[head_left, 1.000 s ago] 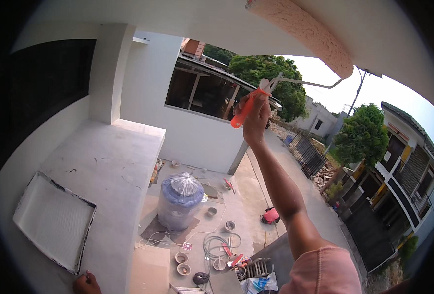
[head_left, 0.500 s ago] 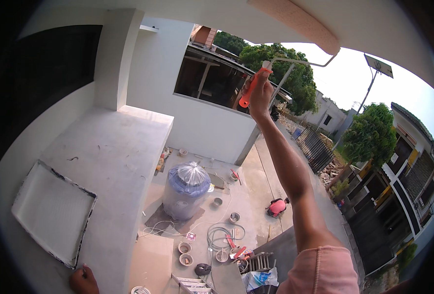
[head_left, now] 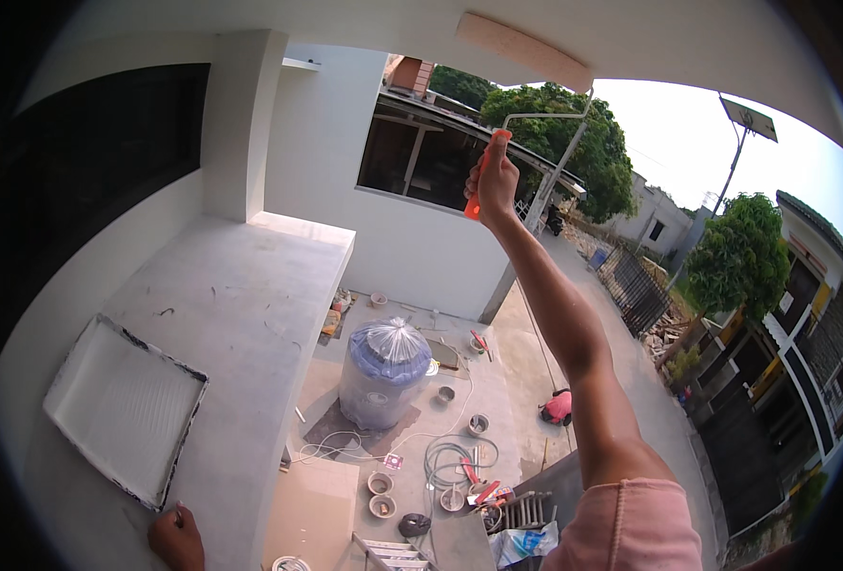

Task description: The person uses a paint roller to apply white paint to the exterior wall and ceiling of a house. They repeatedly load the roller from a paint tray and roll it across the surfaces, then descend a ladder to reposition and continue painting.

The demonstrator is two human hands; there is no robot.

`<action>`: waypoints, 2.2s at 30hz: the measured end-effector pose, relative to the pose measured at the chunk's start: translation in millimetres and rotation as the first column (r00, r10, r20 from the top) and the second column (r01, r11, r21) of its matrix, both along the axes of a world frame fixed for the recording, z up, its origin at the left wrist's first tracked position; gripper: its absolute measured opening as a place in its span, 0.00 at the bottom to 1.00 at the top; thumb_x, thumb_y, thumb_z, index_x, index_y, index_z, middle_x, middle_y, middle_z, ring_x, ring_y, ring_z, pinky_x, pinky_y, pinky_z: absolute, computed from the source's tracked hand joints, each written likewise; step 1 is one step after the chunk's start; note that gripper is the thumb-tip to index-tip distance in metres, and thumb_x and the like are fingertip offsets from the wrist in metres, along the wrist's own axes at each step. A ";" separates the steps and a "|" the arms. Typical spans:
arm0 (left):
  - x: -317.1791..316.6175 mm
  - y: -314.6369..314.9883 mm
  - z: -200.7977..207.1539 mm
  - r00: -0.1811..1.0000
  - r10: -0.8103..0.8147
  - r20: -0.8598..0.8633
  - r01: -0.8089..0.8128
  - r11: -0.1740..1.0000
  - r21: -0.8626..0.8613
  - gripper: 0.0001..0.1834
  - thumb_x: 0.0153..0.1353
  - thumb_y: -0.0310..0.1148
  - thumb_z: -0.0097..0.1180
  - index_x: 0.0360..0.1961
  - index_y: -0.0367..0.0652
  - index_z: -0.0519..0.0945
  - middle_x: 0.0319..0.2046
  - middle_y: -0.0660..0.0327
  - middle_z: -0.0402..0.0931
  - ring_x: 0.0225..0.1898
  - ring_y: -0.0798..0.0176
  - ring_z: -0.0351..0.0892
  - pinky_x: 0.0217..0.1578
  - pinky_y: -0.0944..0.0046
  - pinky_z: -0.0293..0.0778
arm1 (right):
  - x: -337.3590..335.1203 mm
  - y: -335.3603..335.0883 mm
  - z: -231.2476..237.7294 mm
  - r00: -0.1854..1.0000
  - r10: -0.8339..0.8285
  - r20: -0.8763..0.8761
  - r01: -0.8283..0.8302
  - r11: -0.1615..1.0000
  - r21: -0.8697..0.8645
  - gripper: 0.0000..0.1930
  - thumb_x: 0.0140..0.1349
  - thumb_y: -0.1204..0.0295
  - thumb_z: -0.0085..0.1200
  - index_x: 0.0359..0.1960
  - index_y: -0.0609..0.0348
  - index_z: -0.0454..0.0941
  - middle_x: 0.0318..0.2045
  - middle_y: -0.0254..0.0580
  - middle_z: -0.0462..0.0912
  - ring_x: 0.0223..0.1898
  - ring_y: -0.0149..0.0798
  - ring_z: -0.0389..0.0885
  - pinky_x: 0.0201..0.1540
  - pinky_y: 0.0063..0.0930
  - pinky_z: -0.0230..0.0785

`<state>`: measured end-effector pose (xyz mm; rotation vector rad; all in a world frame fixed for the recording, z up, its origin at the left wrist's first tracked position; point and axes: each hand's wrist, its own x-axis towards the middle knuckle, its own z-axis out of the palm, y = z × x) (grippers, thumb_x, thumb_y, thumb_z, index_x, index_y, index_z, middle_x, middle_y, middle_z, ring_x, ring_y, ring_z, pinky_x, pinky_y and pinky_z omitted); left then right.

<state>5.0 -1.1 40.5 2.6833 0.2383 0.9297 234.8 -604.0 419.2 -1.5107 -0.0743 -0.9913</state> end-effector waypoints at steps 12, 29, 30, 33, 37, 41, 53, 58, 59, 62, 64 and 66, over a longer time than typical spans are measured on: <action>-0.9 -5.5 15.4 0.981 0.115 -0.156 -0.122 0.992 -0.037 0.25 0.64 0.43 0.61 0.13 0.40 0.76 0.15 0.50 0.76 0.20 0.40 0.75 0.25 0.44 0.67 | 3.9 0.5 30.1 0.989 -0.016 -0.149 0.032 0.994 0.104 0.32 0.70 0.35 0.48 0.28 0.52 0.66 0.18 0.32 0.67 0.15 0.31 0.67 0.18 0.29 0.64; -7.9 -7.2 17.8 0.980 0.159 -0.123 -0.161 0.987 -0.003 0.22 0.64 0.45 0.59 0.18 0.42 0.81 0.21 0.51 0.81 0.27 0.40 0.81 0.29 0.43 0.73 | -88.8 62.2 27.9 0.990 0.113 -0.084 -0.104 0.989 0.107 0.29 0.72 0.38 0.49 0.30 0.52 0.67 0.20 0.30 0.68 0.17 0.28 0.68 0.18 0.26 0.63; -8.5 -8.1 19.1 0.979 0.154 -0.134 -0.154 0.988 0.004 0.22 0.64 0.45 0.58 0.18 0.42 0.82 0.21 0.51 0.82 0.27 0.40 0.81 0.29 0.43 0.73 | -95.1 65.0 25.7 0.989 0.125 -0.076 -0.117 0.988 0.096 0.29 0.72 0.38 0.48 0.30 0.52 0.67 0.20 0.30 0.68 0.17 0.28 0.68 0.18 0.26 0.63; -9.6 -11.3 24.2 0.965 0.182 -0.190 -0.187 0.982 -0.006 0.21 0.64 0.44 0.58 0.19 0.42 0.82 0.21 0.51 0.82 0.27 0.40 0.81 0.30 0.43 0.74 | -105.9 69.1 23.0 0.989 0.131 -0.072 -0.124 0.988 0.091 0.28 0.73 0.39 0.48 0.30 0.52 0.67 0.20 0.30 0.68 0.17 0.27 0.68 0.18 0.25 0.63; -9.4 -13.7 29.2 0.962 0.191 -0.193 -0.197 0.980 -0.010 0.20 0.64 0.43 0.58 0.18 0.42 0.82 0.21 0.51 0.81 0.28 0.41 0.82 0.31 0.43 0.74 | -98.9 64.3 25.8 0.986 0.158 -0.054 -0.155 0.986 0.066 0.28 0.74 0.39 0.48 0.31 0.52 0.67 0.20 0.30 0.68 0.16 0.27 0.67 0.18 0.25 0.63; -6.4 -11.5 27.9 0.970 0.172 -0.171 -0.176 0.984 -0.009 0.20 0.64 0.42 0.57 0.18 0.41 0.82 0.21 0.52 0.81 0.27 0.41 0.80 0.34 0.45 0.72 | -76.6 52.1 34.2 0.989 0.112 -0.092 -0.103 0.990 0.101 0.28 0.73 0.40 0.49 0.30 0.52 0.68 0.20 0.30 0.69 0.17 0.28 0.68 0.18 0.27 0.63; -1.0 -5.6 21.3 0.956 0.182 -0.231 -0.192 0.981 -0.019 0.21 0.65 0.41 0.56 0.18 0.40 0.83 0.19 0.52 0.81 0.24 0.41 0.78 0.35 0.46 0.70 | -67.3 47.8 35.5 0.992 0.089 -0.085 -0.077 0.989 0.128 0.28 0.72 0.40 0.51 0.29 0.52 0.68 0.20 0.31 0.70 0.17 0.28 0.69 0.19 0.27 0.64; 2.1 -3.5 16.6 0.963 0.187 -0.191 -0.194 0.981 -0.014 0.21 0.64 0.41 0.56 0.17 0.40 0.82 0.19 0.53 0.80 0.25 0.42 0.78 0.38 0.45 0.70 | -93.7 61.2 24.1 0.990 0.139 -0.033 -0.136 0.988 0.078 0.28 0.73 0.40 0.50 0.29 0.53 0.68 0.19 0.30 0.70 0.15 0.27 0.68 0.17 0.25 0.63; 3.1 -3.1 15.3 0.968 0.195 -0.156 -0.199 0.980 -0.006 0.21 0.64 0.41 0.56 0.17 0.40 0.81 0.20 0.53 0.80 0.26 0.42 0.78 0.39 0.45 0.70 | -98.3 65.0 22.6 0.994 0.103 -0.040 -0.100 0.993 0.063 0.28 0.74 0.41 0.49 0.29 0.53 0.68 0.18 0.31 0.70 0.15 0.26 0.68 0.16 0.25 0.62; 4.2 -2.0 12.5 0.963 0.190 -0.193 -0.207 0.976 -0.070 0.21 0.64 0.41 0.55 0.17 0.39 0.81 0.25 0.52 0.81 0.31 0.44 0.80 0.43 0.45 0.70 | -113.3 74.5 18.7 0.987 0.161 -0.006 -0.161 0.985 0.054 0.27 0.75 0.42 0.47 0.29 0.53 0.68 0.18 0.31 0.70 0.15 0.26 0.68 0.16 0.25 0.62; 3.5 -2.0 11.4 0.956 0.199 -0.215 -0.220 0.972 -0.077 0.20 0.63 0.40 0.55 0.18 0.39 0.81 0.30 0.51 0.81 0.36 0.44 0.80 0.45 0.45 0.71 | -121.8 82.4 15.6 0.983 0.182 0.011 -0.183 0.982 0.045 0.27 0.76 0.42 0.46 0.29 0.52 0.68 0.18 0.30 0.70 0.15 0.25 0.67 0.15 0.24 0.61; 2.4 -3.0 11.0 0.952 0.231 -0.201 -0.239 0.971 -0.015 0.19 0.63 0.40 0.55 0.20 0.38 0.81 0.36 0.48 0.80 0.42 0.44 0.79 0.47 0.44 0.71 | -130.5 88.6 14.0 0.980 0.200 0.022 -0.201 0.978 0.049 0.27 0.76 0.43 0.46 0.29 0.52 0.68 0.18 0.30 0.70 0.14 0.25 0.67 0.15 0.24 0.62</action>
